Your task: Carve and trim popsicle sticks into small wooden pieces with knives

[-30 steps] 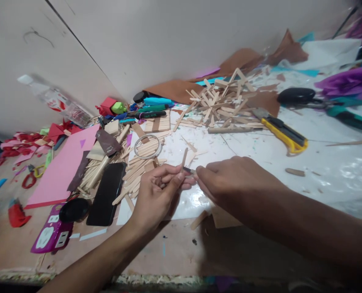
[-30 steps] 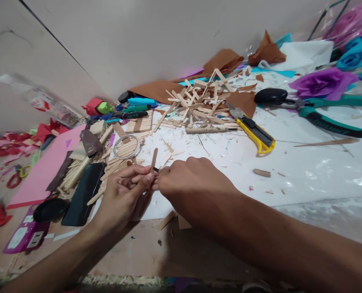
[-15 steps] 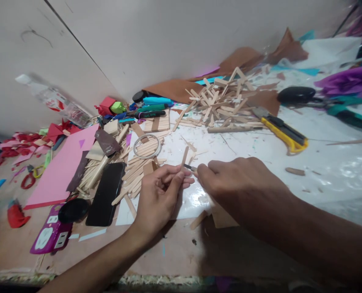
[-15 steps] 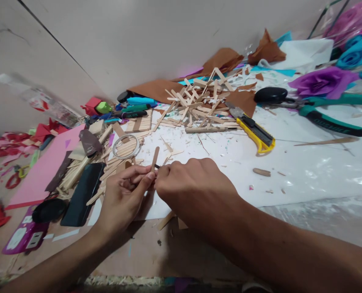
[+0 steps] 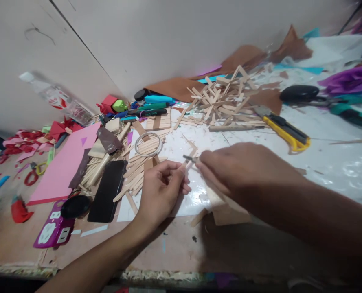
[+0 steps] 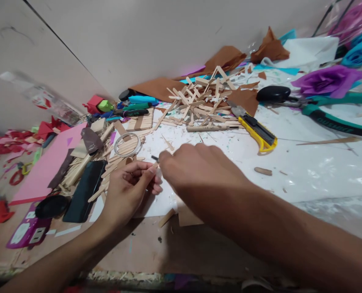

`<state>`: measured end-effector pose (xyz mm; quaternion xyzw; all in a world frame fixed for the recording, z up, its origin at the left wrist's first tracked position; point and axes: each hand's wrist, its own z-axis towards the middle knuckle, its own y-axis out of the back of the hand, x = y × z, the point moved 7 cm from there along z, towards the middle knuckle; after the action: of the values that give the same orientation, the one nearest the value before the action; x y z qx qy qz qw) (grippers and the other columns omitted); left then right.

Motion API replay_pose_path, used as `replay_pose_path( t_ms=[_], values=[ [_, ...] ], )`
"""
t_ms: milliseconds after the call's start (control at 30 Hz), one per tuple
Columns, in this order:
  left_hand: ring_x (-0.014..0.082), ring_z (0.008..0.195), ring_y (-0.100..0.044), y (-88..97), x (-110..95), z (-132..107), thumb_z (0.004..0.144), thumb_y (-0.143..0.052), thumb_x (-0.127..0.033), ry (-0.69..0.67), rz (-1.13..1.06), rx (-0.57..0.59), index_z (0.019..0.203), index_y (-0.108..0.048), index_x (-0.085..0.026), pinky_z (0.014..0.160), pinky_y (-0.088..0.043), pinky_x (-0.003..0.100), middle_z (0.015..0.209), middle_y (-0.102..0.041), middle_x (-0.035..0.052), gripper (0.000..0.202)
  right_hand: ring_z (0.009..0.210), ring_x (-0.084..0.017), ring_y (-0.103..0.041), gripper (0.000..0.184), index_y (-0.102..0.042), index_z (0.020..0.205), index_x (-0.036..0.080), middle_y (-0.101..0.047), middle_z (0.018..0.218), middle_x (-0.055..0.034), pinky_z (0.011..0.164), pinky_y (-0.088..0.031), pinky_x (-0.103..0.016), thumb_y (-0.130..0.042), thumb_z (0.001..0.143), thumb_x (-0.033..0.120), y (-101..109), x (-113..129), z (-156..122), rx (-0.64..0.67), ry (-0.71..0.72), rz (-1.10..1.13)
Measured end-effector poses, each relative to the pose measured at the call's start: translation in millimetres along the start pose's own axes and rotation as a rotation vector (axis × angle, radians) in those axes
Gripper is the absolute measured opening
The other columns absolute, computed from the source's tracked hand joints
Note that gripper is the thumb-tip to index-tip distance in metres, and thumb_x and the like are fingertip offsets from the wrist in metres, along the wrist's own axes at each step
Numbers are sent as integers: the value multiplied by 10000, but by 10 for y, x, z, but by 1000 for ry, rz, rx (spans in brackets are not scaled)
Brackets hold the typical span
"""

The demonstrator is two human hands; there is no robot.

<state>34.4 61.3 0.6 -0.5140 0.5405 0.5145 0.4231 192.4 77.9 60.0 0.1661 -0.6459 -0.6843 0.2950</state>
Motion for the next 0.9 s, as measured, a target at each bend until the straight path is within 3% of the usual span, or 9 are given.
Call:
replay_pose_path(
  t_ms=[100, 200, 333, 400, 500, 600, 733, 800, 900],
  values=[
    [71, 500, -585, 11, -28, -4, 955, -690, -310, -17, 67, 2, 895, -661, -148, 490, -461, 164, 635, -654, -23, 176, 662, -242, -595, 273, -628, 908, 188, -657, 731, -90, 590, -213, -331, -466, 1042, 362, 114, -130, 50, -54, -75, 35],
    [51, 459, -486, 18, -58, -19, 970, -666, -289, -32, 151, 6, 881, -663, -157, 455, -380, 153, 554, -583, -53, 159, 715, -237, -603, 229, -611, 947, 176, -676, 799, -86, 607, -252, -326, -464, 1038, 326, 145, -139, 71, -115, -4, 119],
    [33, 510, -448, -41, -89, -65, 982, -659, -283, -60, 183, 107, 879, -692, -163, 467, -338, 141, 630, -585, -47, 162, 654, -182, -537, 166, -601, 1012, 167, -640, 752, -31, 616, -291, -297, -525, 1017, 314, 116, -138, 64, -149, 43, 277],
    [30, 539, -464, -70, -94, -91, 987, -664, -304, -67, 152, 159, 885, -703, -169, 478, -336, 134, 670, -607, -39, 173, 618, -155, -493, 165, -592, 920, 177, -599, 698, -1, 599, -282, -285, -582, 993, 325, 118, -148, 65, -135, 49, 326],
    [19, 512, -463, -96, -88, -115, 984, -680, -354, -32, 52, 214, 906, -713, -179, 460, -325, 132, 696, -651, -32, 194, 575, -124, -418, 330, -488, 698, 195, -488, 603, 33, 566, -247, -284, -626, 968, 324, 127, -151, 67, -64, 90, 380],
    [14, 452, -463, -138, -88, -136, 969, -701, -373, 51, -68, 279, 941, -703, -166, 421, -316, 138, 722, -708, -8, 209, 562, -107, -355, 404, -435, 656, 197, -401, 589, 52, 545, -236, -285, -594, 996, 348, 126, -156, 55, 16, 140, 486],
    [57, 470, -607, -179, -134, -170, 948, -730, -352, 94, -157, 324, 934, -664, -132, 399, -340, 136, 855, -796, 86, 229, 569, -93, -330, 434, -396, 617, 193, -334, 598, 60, 535, -252, -275, -599, 986, 298, 120, -197, 47, 15, 92, 666],
    [72, 476, -636, -184, -145, -184, 951, -725, -358, 91, -180, 324, 932, -645, -136, 397, -346, 128, 856, -805, 97, 236, 574, -91, -369, 360, -475, 612, 185, -389, 594, 59, 536, -276, -266, -635, 932, 221, 86, -206, 50, 0, 21, 735],
    [52, 402, -552, -199, -130, -203, 958, -711, -390, 102, -186, 339, 937, -626, -152, 393, -367, 123, 719, -779, 58, 253, 635, -109, -522, 147, -691, 741, 176, -603, 671, 33, 571, -372, -249, -632, 872, 142, -32, -148, 47, 64, -64, 884]
  ],
)
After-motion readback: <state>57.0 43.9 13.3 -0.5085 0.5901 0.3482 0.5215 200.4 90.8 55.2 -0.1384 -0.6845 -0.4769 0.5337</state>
